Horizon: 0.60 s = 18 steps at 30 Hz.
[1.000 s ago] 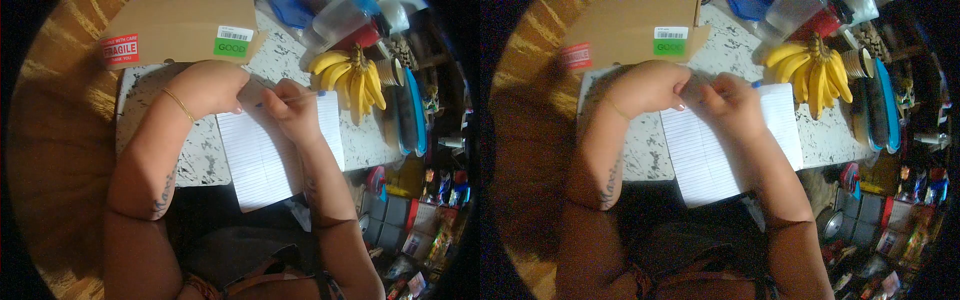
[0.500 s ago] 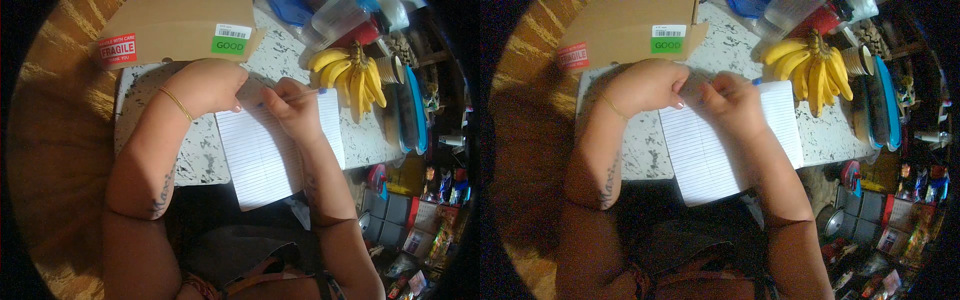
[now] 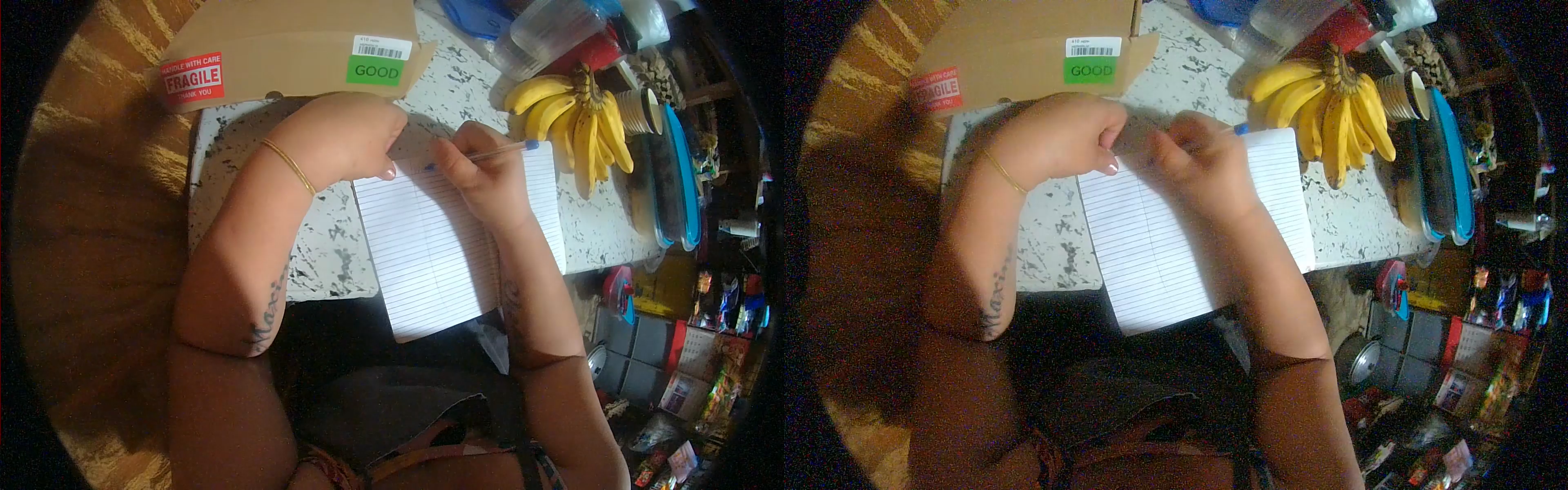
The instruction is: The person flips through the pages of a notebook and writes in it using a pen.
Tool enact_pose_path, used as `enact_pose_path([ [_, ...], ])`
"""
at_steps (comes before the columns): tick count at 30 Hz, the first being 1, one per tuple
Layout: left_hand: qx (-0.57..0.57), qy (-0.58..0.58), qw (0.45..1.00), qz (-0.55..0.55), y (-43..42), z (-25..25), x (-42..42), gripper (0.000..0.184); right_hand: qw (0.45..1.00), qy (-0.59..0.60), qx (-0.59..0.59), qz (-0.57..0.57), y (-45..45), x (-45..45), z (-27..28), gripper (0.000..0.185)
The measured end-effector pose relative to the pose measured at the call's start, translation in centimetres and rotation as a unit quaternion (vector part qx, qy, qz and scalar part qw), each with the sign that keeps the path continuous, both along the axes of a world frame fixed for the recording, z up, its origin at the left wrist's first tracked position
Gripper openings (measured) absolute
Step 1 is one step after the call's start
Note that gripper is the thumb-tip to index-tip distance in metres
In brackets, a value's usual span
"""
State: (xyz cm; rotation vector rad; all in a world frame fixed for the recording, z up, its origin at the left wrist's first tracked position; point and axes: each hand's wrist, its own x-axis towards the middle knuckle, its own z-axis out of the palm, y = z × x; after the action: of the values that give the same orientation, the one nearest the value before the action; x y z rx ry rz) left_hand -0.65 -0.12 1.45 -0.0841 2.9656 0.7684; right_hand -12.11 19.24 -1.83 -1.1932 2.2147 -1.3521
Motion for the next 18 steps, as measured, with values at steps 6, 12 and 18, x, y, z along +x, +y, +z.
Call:
enact_pose_path([
  [6,-0.009,0.027,1.0,0.006,0.0,-0.4,0.2,0.033,1.0,-0.007,0.019,0.007,0.2,0.1,0.9,0.019],
  [12,-0.002,0.023,1.0,0.004,0.0,-0.2,0.1,0.034,1.0,-0.002,-0.018,0.002,0.0,0.2,0.3,0.019],
  [18,0.025,0.023,0.999,-0.006,-0.2,-0.5,0.0,0.034,1.0,-0.008,-0.008,0.002,0.2,-0.1,0.4,0.02],
])
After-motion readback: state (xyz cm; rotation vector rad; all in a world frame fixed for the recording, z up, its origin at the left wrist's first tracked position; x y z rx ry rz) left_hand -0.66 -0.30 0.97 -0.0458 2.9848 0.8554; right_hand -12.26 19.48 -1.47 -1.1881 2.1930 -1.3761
